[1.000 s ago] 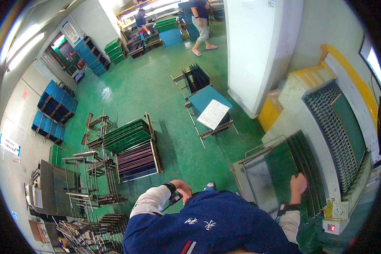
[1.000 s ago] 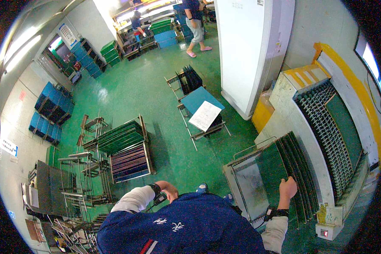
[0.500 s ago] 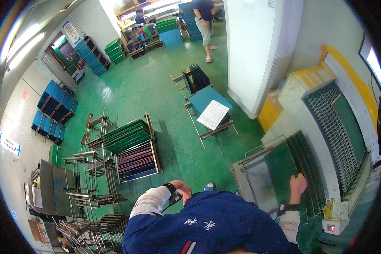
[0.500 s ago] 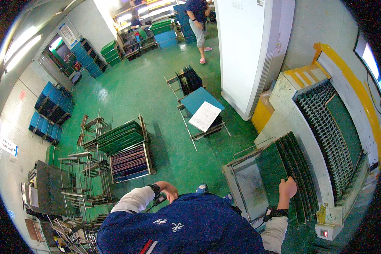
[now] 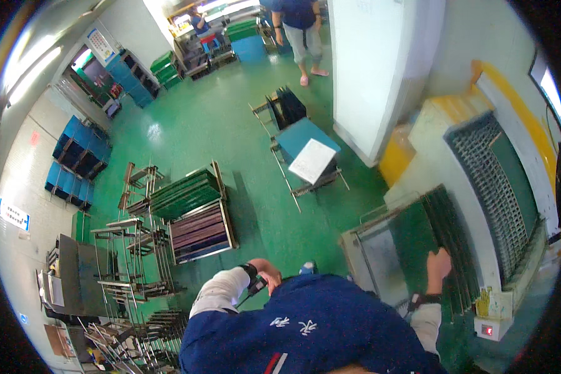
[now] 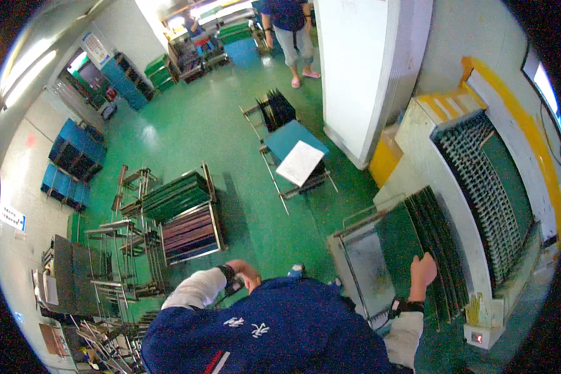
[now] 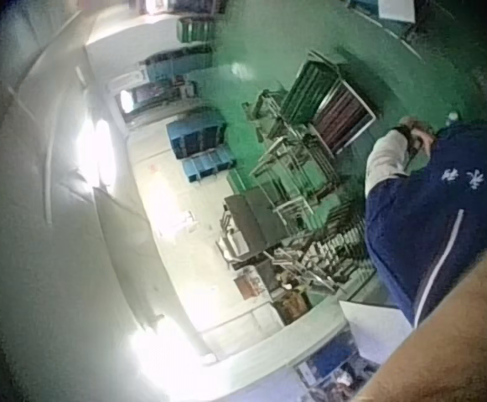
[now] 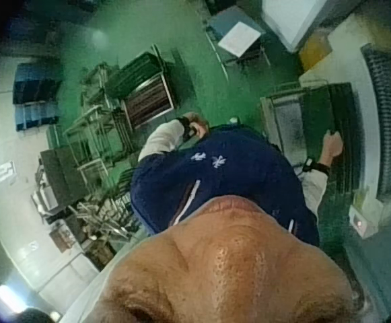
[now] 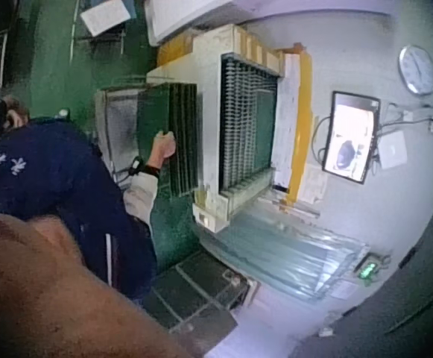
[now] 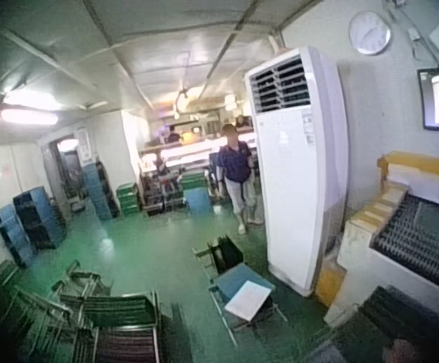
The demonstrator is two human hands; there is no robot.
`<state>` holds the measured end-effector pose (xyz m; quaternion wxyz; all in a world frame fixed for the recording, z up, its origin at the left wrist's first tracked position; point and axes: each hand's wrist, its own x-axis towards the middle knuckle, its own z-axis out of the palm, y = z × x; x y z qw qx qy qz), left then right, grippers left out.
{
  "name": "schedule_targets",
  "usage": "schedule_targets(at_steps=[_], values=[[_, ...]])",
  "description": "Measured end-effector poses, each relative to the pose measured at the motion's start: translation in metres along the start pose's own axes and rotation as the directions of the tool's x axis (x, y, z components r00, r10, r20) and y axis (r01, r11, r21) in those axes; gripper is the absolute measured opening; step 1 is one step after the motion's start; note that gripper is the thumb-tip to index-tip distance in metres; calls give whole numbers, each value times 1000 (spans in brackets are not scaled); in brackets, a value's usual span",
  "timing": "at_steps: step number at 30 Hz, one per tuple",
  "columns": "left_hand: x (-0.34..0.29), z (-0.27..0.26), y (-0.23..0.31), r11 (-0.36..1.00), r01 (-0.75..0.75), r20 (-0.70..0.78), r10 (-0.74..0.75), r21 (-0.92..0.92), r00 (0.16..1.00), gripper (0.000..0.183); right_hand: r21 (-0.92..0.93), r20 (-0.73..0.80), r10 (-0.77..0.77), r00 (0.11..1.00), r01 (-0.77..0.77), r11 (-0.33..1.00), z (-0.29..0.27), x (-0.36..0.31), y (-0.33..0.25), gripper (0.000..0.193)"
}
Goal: Insert sheets of material into a processing machine and then organize them on a rack.
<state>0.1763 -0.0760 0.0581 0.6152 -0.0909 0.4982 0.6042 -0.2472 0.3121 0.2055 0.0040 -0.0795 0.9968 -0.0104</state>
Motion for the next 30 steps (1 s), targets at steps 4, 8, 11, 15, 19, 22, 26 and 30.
schedule_targets(at_steps=[4,8,11,15,19,22,26,30], values=[[-2,2,3,996,59,-74,-54,70,996,32,-34,46,-10,999,12,999,2,6,-7,37],[-51,28,77,949,307,-170,-291,73,941,40,-18,47,18,999,-17,1000,1,8,-9,43],[-33,16,53,953,301,-157,-290,46,944,42,-3,65,30,997,-30,1000,3,8,-9,43],[-26,12,43,960,238,-92,-226,148,970,44,-40,58,44,997,-42,998,4,8,-8,43],[-18,12,30,986,127,-149,-110,108,983,39,-50,82,47,995,-43,998,-2,5,-10,43],[-20,14,36,984,128,-117,-114,123,987,42,-19,81,41,996,-39,999,1,4,-8,43],[-3,2,10,994,71,-105,-62,88,993,46,-1,48,21,999,-21,1000,6,6,-6,43],[3,-3,5,991,84,-102,-74,102,992,46,15,22,-3,1000,2,1000,17,11,-1,42]])
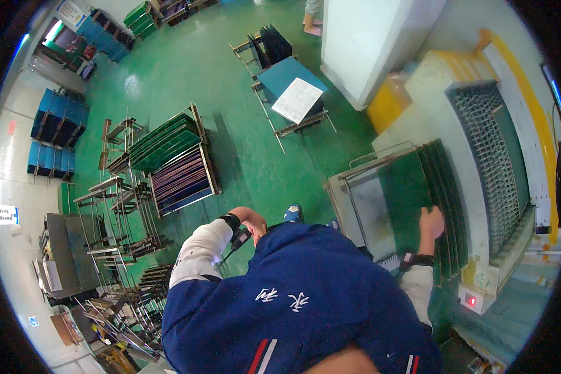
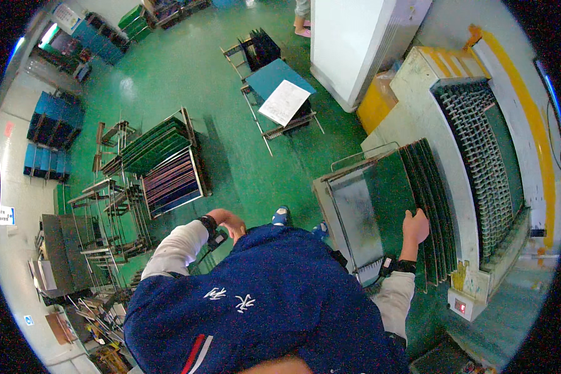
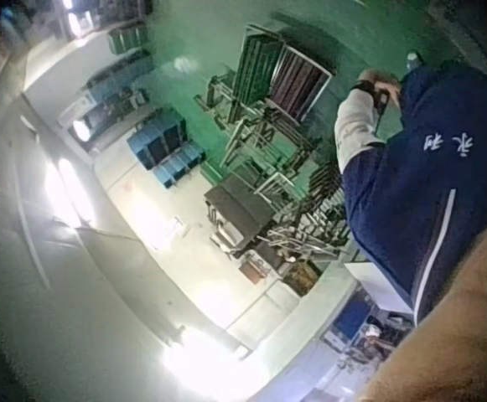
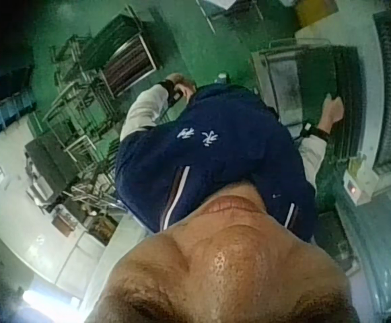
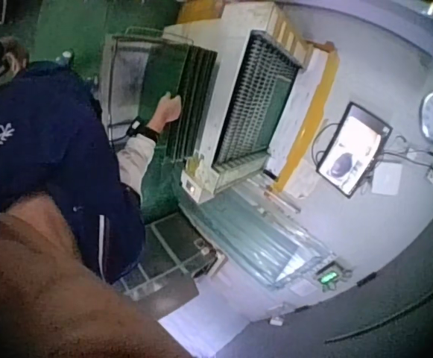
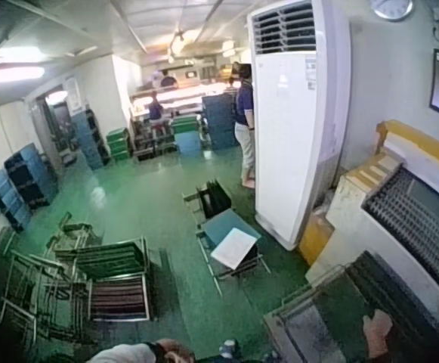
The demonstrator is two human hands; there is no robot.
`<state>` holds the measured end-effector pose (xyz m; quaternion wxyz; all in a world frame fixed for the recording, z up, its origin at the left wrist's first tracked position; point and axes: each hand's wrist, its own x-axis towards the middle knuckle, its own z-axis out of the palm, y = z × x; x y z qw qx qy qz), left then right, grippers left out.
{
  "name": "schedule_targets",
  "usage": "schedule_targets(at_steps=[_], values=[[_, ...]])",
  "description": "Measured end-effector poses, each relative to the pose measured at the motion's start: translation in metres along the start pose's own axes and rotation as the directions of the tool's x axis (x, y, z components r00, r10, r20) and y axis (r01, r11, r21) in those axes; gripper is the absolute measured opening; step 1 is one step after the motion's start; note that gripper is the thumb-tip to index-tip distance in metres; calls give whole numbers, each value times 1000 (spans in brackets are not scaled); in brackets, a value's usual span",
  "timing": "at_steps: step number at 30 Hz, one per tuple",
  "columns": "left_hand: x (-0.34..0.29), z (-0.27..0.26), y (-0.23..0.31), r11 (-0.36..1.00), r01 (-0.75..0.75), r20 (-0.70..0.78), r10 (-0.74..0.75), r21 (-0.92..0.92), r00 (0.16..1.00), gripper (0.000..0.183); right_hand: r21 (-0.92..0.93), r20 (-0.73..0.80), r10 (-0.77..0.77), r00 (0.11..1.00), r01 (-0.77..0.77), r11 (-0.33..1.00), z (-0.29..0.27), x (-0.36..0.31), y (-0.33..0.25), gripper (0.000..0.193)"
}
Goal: Insert sheets of material into a processing machine and then organize them on a rack.
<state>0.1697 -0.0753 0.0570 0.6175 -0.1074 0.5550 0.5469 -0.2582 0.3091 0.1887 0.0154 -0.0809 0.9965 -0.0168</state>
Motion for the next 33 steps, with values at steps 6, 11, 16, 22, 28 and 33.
schedule_targets(at_steps=[6,11,16,22,28,33], values=[[-38,5,50,988,137,-63,-133,64,989,46,26,35,-87,996,86,996,-24,-7,-1,41],[-27,-8,41,984,159,-130,-148,75,980,33,66,-45,-90,995,92,994,-79,-9,12,40],[-50,1,79,943,44,-130,0,330,991,39,158,-122,-24,992,43,986,-156,-19,32,43],[-81,16,146,930,90,-241,-2,355,971,41,847,-126,264,956,-35,530,-161,-25,140,31],[-74,6,157,744,172,-480,220,645,849,44,858,243,487,839,48,-511,-147,-51,169,32],[-72,-36,191,659,209,-416,174,723,892,44,687,16,142,990,92,-721,-107,-2,137,33]])
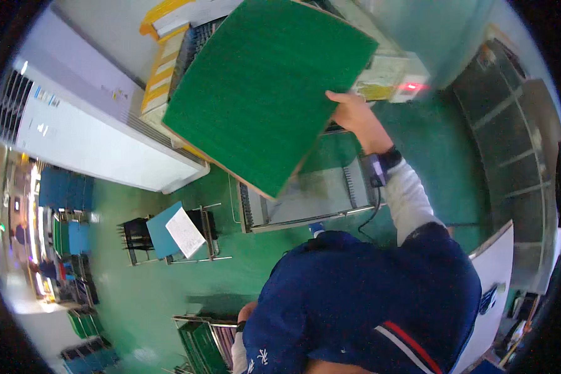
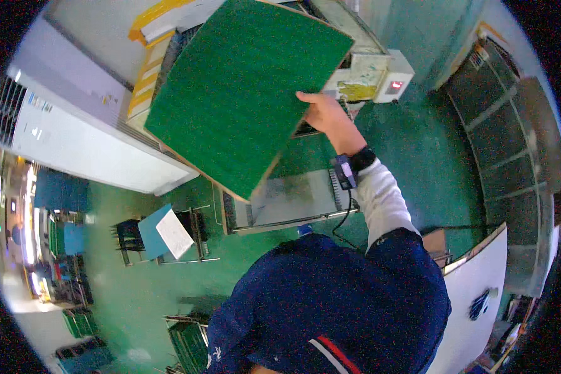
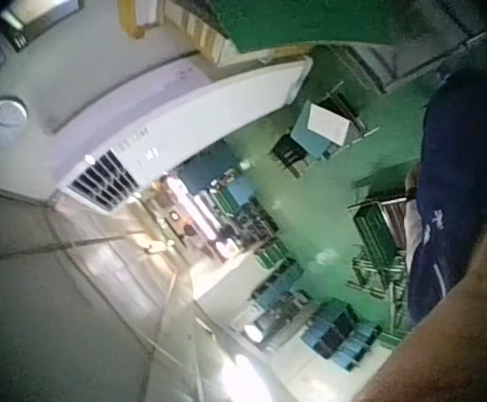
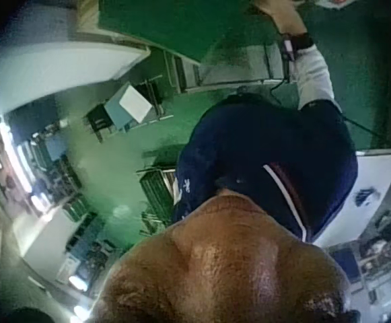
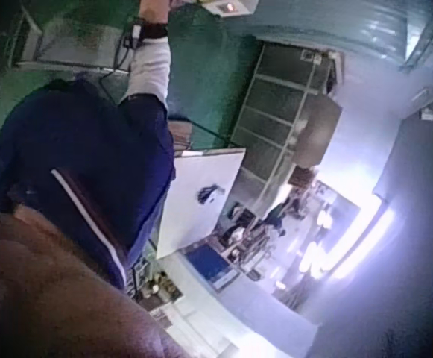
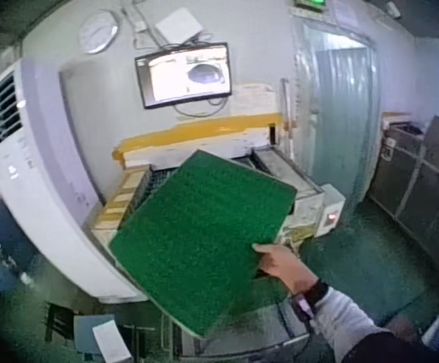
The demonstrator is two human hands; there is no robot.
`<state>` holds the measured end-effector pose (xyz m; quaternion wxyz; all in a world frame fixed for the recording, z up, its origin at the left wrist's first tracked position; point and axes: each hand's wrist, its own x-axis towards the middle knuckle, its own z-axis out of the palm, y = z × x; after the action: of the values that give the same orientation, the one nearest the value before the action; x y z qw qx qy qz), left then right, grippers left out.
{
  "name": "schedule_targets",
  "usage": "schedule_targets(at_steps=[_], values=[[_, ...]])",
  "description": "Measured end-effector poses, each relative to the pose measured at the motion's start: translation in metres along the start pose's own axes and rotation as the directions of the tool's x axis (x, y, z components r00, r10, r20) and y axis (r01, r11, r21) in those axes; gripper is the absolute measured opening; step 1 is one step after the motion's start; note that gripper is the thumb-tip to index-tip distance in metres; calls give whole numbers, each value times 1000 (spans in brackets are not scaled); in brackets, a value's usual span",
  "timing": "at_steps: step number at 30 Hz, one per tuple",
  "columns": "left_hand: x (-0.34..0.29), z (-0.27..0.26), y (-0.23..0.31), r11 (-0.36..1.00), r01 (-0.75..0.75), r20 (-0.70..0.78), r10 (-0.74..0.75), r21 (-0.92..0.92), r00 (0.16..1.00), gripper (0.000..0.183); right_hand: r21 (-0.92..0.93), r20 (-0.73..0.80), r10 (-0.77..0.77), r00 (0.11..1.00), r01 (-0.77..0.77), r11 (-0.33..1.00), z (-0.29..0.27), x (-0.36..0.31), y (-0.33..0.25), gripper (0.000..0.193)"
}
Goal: Insert sheets of material into a processing machine and then organize them on a rack.
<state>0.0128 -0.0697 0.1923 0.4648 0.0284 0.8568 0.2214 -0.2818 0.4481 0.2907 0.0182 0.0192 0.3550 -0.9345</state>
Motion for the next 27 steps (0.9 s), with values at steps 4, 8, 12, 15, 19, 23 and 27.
schedule_targets(at_steps=[4,8,12,15,19,23,27], values=[[10,-21,6,999,7,39,-8,34,999,43,129,-188,2,982,22,991,7,14,4,21],[14,-24,3,999,44,24,-44,-14,999,43,192,-263,77,962,-26,981,-14,46,32,13],[17,-23,0,994,74,5,-74,-81,997,43,281,-312,108,944,-17,960,-29,75,55,8],[24,-28,1,990,83,4,-83,-115,997,43,303,-358,132,924,-18,953,-34,96,63,8],[41,-39,4,989,85,43,-81,-119,996,43,247,-354,183,917,-97,964,-16,104,72,16],[69,-61,18,998,41,143,-34,-43,989,43,114,-257,279,925,-258,959,-25,112,77,23],[88,-75,26,1000,28,221,-27,-1,975,43,46,-283,261,923,-259,965,-26,121,76,25]])
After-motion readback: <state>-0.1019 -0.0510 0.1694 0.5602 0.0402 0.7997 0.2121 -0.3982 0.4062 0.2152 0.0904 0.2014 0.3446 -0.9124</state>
